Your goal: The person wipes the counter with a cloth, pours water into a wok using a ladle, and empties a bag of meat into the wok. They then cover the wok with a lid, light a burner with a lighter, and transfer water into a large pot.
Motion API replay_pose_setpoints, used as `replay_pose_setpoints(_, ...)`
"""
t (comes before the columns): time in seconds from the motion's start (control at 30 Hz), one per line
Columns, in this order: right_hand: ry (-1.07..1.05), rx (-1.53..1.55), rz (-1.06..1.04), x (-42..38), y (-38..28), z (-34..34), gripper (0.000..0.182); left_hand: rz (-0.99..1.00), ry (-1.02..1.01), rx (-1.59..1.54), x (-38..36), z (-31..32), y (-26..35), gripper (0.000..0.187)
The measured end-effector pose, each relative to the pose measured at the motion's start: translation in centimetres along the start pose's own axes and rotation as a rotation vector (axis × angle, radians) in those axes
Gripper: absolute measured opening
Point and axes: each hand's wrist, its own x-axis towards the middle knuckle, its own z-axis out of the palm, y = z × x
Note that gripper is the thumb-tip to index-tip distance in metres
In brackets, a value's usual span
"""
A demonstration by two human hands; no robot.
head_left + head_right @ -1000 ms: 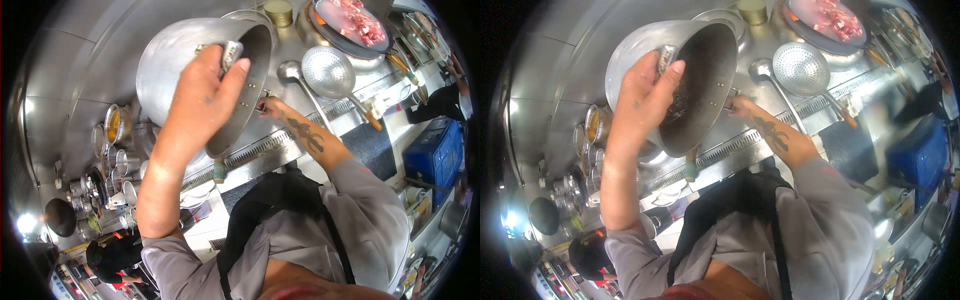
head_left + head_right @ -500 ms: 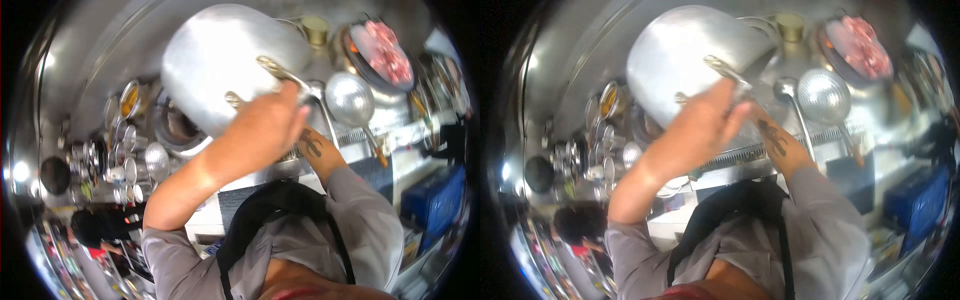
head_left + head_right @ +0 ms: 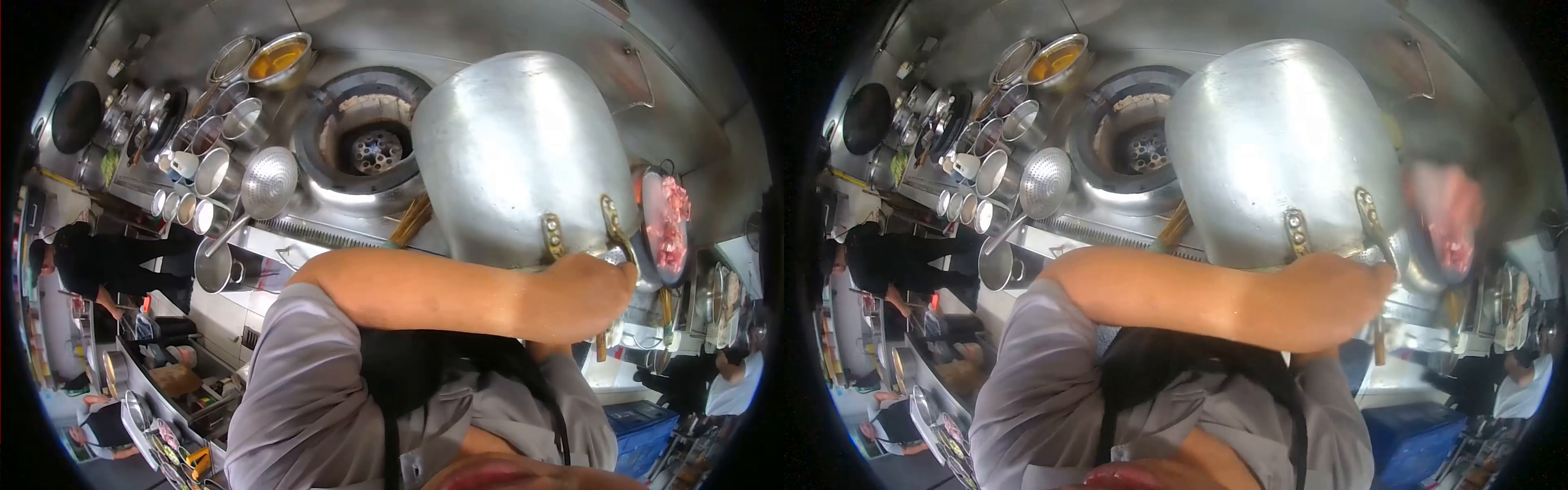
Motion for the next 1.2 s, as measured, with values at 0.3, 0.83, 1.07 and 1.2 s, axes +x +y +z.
replay_pose_setpoints(0.3,0.157,-0.139,-0.316,-0.5,-4.4,7.0,0.033,-0.115,0.439,-0.218,-5.1,-10.2,-5.8,0.021)
replay_pose_setpoints(0.83,-0.184,-0.417,-0.539,3.7,-16.6,32.5,0.025,-0.792,0.992,-0.674,-26.7,-36.7,-26.7,0.023)
replay_pose_setpoints(1.07,-0.347,-0.307,-0.46,2.3,-16.3,40.6,0.018,-1.033,1.067,-0.602,-33.3,-38.6,-34.9,0.025)
replay_pose_setpoints(1.2,-0.372,-0.314,-0.439,3.7,-16.8,42.2,0.018,-1.072,1.085,-0.601,-33.8,-39.2,-37.8,0.025)
